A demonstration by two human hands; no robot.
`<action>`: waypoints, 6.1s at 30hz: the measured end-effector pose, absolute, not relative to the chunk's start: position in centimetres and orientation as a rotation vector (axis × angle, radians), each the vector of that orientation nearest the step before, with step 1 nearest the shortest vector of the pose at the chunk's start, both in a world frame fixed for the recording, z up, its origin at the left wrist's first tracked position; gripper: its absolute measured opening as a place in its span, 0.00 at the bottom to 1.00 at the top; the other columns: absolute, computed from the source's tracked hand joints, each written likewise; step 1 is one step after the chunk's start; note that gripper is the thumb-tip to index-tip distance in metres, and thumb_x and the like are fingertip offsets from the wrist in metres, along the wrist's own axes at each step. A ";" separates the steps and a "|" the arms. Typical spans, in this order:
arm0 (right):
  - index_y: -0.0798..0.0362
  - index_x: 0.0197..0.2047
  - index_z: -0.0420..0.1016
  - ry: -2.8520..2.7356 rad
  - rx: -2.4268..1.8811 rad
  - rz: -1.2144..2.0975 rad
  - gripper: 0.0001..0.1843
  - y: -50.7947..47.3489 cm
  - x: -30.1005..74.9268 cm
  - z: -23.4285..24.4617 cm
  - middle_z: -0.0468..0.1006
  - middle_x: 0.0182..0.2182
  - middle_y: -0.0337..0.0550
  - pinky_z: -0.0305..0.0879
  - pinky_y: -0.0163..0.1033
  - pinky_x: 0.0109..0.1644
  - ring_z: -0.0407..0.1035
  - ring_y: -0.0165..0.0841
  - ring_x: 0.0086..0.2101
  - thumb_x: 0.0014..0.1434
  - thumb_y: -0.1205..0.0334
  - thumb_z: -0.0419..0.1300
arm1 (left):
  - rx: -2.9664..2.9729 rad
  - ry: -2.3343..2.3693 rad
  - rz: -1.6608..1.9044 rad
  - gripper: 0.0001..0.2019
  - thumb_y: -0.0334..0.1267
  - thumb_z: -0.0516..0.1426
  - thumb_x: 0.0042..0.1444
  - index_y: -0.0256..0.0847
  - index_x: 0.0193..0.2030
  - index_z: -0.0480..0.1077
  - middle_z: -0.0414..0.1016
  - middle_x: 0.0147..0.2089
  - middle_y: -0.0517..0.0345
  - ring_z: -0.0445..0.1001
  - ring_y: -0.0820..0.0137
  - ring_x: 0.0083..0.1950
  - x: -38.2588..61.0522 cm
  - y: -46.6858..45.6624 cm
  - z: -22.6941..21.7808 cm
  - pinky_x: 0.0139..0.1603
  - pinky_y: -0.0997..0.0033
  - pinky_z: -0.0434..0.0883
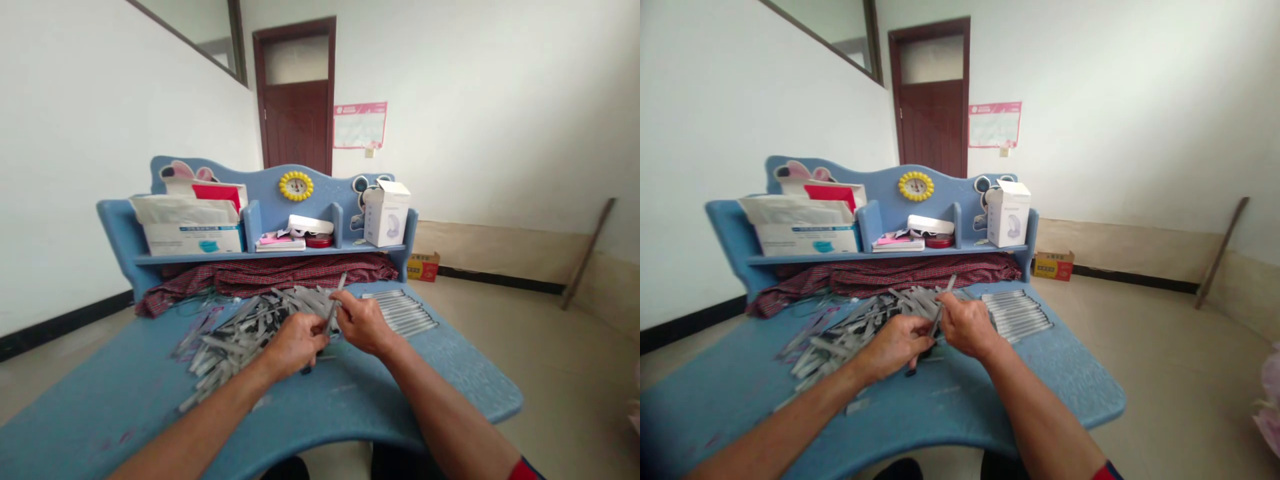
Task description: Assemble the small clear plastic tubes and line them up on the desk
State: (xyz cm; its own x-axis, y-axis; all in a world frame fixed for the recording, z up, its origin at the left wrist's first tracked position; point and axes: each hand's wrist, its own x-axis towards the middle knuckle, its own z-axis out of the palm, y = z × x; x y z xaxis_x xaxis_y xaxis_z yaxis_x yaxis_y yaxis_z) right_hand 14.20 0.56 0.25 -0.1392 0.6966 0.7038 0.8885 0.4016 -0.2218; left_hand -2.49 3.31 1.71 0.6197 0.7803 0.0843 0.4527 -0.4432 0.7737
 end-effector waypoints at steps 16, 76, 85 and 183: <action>0.53 0.41 0.76 -2.209 -2.256 -0.349 0.15 -0.3 18.9 4.4 0.79 0.38 0.54 0.64 0.39 0.40 0.73 0.40 0.40 0.55 0.69 0.51 | 2.232 1.021 0.604 0.15 0.45 0.52 0.49 0.34 0.32 0.72 0.68 0.20 0.62 0.65 0.75 0.16 -3.3 3.7 2.5 0.18 0.78 0.60; 0.51 0.31 0.77 -2.287 -1.837 0.055 0.13 1.3 9.0 1.1 0.78 0.26 0.45 0.58 0.35 0.29 0.73 0.36 0.31 0.56 0.54 0.54 | 2.765 1.236 0.708 0.10 0.34 0.53 0.50 0.36 0.29 0.76 0.77 0.28 0.53 0.72 0.68 0.31 -6.3 5.3 4.2 0.30 0.73 0.60; 0.52 0.26 0.72 -2.053 -1.673 0.656 0.14 1.9 9.7 -0.3 0.72 0.16 0.38 0.58 0.32 0.20 0.67 0.28 0.15 0.58 0.59 0.50 | 2.780 1.224 0.666 0.09 0.33 0.53 0.50 0.37 0.32 0.76 0.77 0.30 0.52 0.73 0.67 0.34 -6.3 5.7 3.8 0.35 0.73 0.64; 0.48 0.27 0.76 -2.417 -1.177 0.609 0.07 -0.3 10.9 -0.9 0.70 0.17 0.33 0.52 0.30 0.23 0.61 0.25 0.20 0.47 0.69 0.60 | 2.511 0.940 0.804 0.06 0.32 0.54 0.51 0.34 0.27 0.71 0.65 0.19 0.65 0.65 0.77 0.22 -5.5 4.5 4.8 0.24 0.80 0.58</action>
